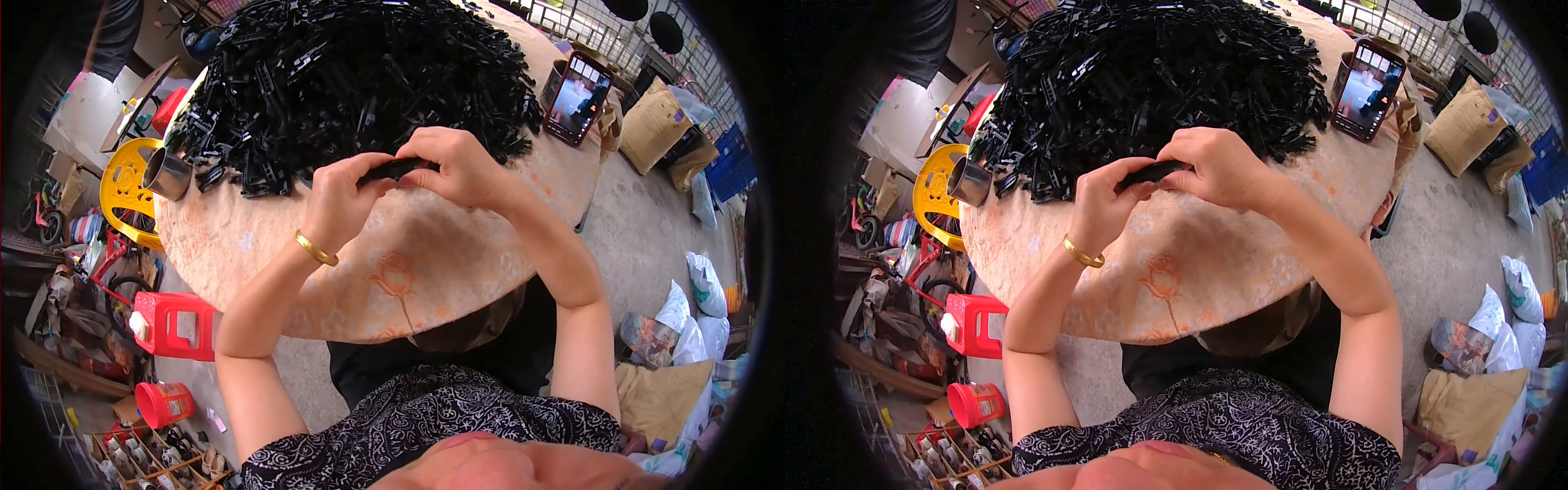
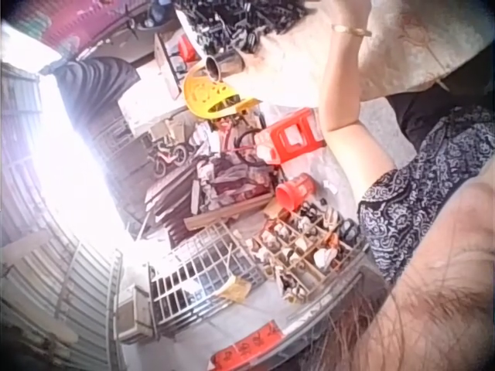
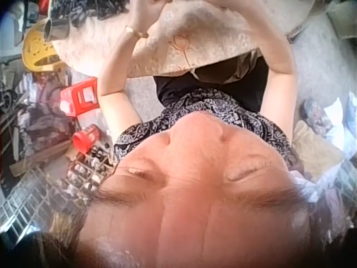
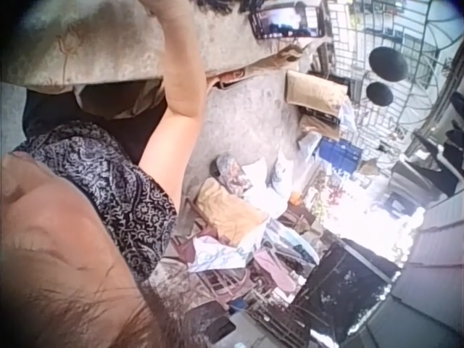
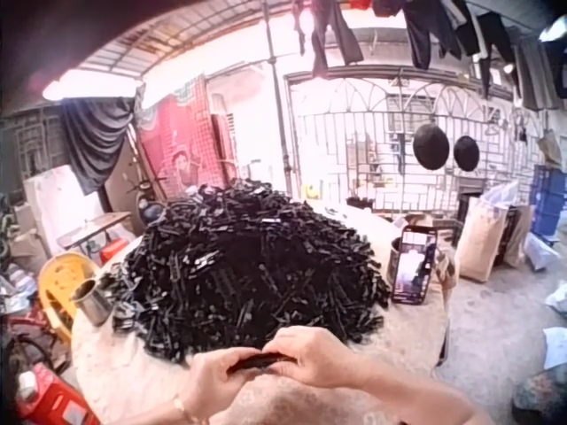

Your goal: The person assembles black plastic pieces by fitting them together by hand and places the assembled components on the table.

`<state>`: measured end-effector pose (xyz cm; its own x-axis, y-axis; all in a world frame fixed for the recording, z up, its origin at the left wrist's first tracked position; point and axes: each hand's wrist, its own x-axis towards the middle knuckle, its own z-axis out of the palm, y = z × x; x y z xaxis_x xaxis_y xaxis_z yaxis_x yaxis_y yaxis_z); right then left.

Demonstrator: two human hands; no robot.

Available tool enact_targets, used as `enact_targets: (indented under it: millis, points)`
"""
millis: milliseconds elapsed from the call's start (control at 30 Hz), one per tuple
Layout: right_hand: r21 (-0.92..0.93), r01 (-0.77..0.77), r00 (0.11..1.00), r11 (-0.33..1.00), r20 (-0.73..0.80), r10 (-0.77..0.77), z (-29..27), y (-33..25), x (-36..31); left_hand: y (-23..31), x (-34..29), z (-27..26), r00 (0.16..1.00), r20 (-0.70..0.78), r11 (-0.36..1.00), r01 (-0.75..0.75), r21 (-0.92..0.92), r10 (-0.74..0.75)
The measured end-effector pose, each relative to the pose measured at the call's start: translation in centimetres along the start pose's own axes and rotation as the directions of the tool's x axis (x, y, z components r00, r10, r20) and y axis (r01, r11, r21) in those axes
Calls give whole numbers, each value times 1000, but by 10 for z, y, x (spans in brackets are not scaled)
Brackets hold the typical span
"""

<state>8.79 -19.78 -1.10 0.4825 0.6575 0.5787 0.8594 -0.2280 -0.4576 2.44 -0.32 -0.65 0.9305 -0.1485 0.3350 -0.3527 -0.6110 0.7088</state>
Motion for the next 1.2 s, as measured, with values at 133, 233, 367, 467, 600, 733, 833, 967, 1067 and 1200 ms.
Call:
enact_targets:
  millis: [133, 233, 367, 467, 600, 733, 833, 967, 1067, 1200]
  points:
    - [113, -108, 994, 988, 31, 105, -1, -3, 0, -5, 2, 0, 999, 7, 999, -53, -7, 53]
    - [108, -142, 989, 984, 41, 139, -3, 2, -1, -8, 4, -1, 997, 80, 993, 28, -115, -19]
    - [297, -239, 970, 924, 102, 219, -14, 11, 2, -20, 0, 6, 986, 156, 962, 89, -259, -49]
    - [224, -345, 930, 912, -54, 365, -35, 16, 0, -5, -5, 8, 913, 401, 997, -72, -39, 82]
    - [-34, -312, 945, 950, 92, 314, -39, 21, -6, 4, -4, 15, 932, 361, 1000, 19, -4, -17]
    - [-302, -232, 952, 924, 125, 280, -27, 17, -9, -17, 8, 30, 955, 35, 879, -286, 381, 295]
    - [-287, -288, 909, 914, 218, 355, -38, 10, -8, -18, 9, 30, 961, 53, 878, -269, 397, 270]
    - [-371, -375, 728, 849, 450, 518, -47, -4, -7, -22, 4, 25, 949, 51, 840, -301, 452, 312]
    - [-473, -197, 837, 859, 375, 399, -34, -1, -16, -18, 2, 20, 971, 28, 889, -229, 398, 238]
    - [-293, -226, 880, 929, 347, 324, -27, 6, -11, -29, 11, 1, 997, -53, 995, 57, 82, -52]
